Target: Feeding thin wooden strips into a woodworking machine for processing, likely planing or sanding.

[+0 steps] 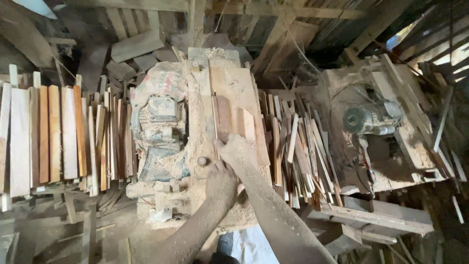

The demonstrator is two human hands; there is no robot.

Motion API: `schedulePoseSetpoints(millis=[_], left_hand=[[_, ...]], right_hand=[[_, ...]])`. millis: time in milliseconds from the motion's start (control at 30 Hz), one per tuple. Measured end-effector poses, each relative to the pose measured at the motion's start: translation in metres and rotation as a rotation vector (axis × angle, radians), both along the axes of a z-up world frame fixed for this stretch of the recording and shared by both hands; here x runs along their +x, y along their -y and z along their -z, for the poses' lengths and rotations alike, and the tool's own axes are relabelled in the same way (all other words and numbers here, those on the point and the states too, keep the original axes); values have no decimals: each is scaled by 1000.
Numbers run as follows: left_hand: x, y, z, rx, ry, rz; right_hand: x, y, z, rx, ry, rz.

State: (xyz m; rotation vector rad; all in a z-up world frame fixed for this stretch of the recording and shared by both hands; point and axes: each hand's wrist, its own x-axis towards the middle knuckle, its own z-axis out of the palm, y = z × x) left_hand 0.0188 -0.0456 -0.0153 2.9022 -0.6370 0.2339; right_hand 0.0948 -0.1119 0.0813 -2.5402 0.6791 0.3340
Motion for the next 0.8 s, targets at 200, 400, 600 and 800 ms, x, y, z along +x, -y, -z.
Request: schedulePoseSetpoints(millis=[200,400,600,800], left_hand=[[-94,-52,-24,-559,-706,-72],[-89,-68,-41,-695,-1035,-213],[-76,-53,-122,-845,-1333,-184],[-61,-28,-70,-959,-1052,-250]], right_hand=[[-111,-8,21,161,-33,34],[-155,-7,62,244,137,182],[-153,35,52,438,405,64],[-106,70,53,187,333,184]])
